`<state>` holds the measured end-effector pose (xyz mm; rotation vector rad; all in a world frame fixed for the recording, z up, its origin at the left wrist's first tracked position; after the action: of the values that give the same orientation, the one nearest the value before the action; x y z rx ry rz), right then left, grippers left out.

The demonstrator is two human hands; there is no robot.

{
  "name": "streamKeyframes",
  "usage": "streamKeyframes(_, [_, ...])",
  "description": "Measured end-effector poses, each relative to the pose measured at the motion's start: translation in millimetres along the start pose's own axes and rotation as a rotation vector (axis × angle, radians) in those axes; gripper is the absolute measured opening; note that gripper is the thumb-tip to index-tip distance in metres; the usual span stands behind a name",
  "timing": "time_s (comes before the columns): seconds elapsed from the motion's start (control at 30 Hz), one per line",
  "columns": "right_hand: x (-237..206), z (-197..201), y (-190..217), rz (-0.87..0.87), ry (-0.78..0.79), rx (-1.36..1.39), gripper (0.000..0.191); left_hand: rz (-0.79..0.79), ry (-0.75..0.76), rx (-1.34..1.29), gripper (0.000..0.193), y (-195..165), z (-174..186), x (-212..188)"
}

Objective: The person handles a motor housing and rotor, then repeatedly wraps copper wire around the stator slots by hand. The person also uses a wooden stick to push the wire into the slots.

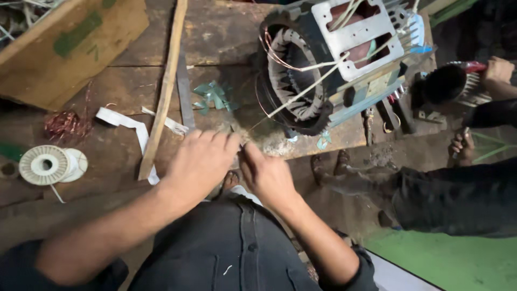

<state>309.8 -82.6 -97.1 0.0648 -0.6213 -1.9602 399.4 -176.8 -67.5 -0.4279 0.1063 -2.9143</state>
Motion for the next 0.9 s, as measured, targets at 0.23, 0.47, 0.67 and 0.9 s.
streamKeyframes(0.23, [-9, 73, -2, -0.225, -0.209, 0.011, 0.015, 0.182, 0.027, -0.714, 0.027, 32, -10, -8])
streamKeyframes(0.47, [3, 21, 12, -0.092, -0.028, -0.225, 0.011, -0.112, 0.048, -0.063, 0.039, 12, 14, -17])
streamKeyframes(0.67, [0, 1, 0, 0.024, 0.096, -0.029, 0.026, -0.128, -0.120, 0.000, 0.032, 2, 26, -9])
streamKeyframes(0.9, [-5, -2, -7, -0.029, -0.020, -0.023, 0.017, -0.029, -0.016, 0.002, 0.019, -7, -9, -9])
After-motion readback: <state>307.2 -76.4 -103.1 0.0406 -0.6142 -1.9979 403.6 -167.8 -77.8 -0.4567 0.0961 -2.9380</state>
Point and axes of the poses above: each hand's wrist, its own x-axis towards the middle knuckle, its own z-axis out of the back of the hand, y = z × x, the point moved 8 cm from there along x, towards the middle knuckle, and after that the axes turned 3 degrees about -y, right-handed, at the moved point
